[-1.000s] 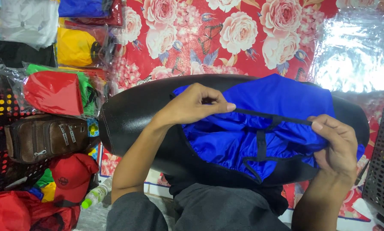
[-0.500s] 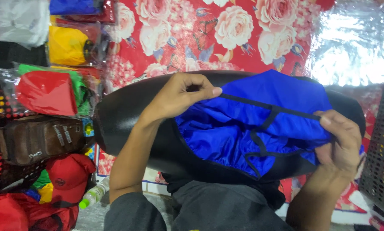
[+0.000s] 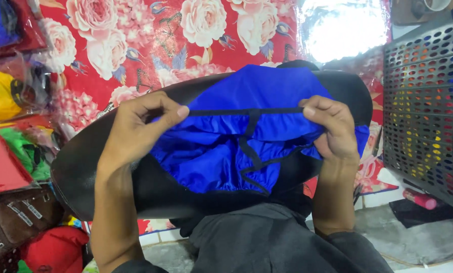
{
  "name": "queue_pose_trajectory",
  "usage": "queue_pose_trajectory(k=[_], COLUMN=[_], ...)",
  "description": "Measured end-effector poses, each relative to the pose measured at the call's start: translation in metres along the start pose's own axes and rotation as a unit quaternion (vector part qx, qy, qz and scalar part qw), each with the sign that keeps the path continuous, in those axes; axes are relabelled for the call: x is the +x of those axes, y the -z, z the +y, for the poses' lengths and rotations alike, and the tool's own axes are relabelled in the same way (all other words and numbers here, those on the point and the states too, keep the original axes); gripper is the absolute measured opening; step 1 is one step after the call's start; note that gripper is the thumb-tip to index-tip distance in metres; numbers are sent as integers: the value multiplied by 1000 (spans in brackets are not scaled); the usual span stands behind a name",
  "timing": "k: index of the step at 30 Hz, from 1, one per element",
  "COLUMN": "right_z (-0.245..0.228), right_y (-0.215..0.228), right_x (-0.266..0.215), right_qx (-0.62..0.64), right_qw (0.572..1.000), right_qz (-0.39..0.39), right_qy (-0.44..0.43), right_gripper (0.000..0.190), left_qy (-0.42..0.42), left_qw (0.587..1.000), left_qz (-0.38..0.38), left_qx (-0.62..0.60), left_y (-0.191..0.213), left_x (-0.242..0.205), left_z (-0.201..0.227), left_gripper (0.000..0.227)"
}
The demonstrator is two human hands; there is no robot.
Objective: Fitting a blue elasticized protective fabric cover onto a black motorcycle seat
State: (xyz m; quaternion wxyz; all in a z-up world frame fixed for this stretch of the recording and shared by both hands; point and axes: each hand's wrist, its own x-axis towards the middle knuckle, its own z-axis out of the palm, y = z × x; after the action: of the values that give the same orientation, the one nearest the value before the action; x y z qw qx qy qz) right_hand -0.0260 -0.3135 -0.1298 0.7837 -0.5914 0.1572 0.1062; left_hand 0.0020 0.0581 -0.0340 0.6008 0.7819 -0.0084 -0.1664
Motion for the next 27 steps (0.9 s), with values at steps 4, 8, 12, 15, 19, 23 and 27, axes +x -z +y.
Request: queue_pose_trajectory(k=[4,8,12,15,19,23,27], right_z=[-1,-29,-54,-43,-25,-28,-32], right_y=[-21,-46,-71,-81,-86,-96,-101], right_x=[-10,-24,-42,-41,-46,-47,-50], right_qx=[-70,-232,-347,-344,-378,-344,-298], right_qw=[994,937,862,843,803,809,844], right_qz=[-49,-127,-122,-79,-20,23,-11], right_qy=[67,227,349,405,461,476,446], right_gripper=[4,12,16,14,14,13,12], left_qy=[-152,-273,-379,-390,-387,-431,-444], left_qw=[984,948,860,826,809,772,799], left_qz=[-76,5,113,203,213,183,125], left_qx=[52,162,322,353,388,430,386], left_y=[-8,-15,-9,-15,-33,-54,-69], left_x=[1,0,6,15,11,13,14], left_z=[-4,2,-6,-9,-7,-5,-9], left_gripper=[14,18,20,17,23,38,46])
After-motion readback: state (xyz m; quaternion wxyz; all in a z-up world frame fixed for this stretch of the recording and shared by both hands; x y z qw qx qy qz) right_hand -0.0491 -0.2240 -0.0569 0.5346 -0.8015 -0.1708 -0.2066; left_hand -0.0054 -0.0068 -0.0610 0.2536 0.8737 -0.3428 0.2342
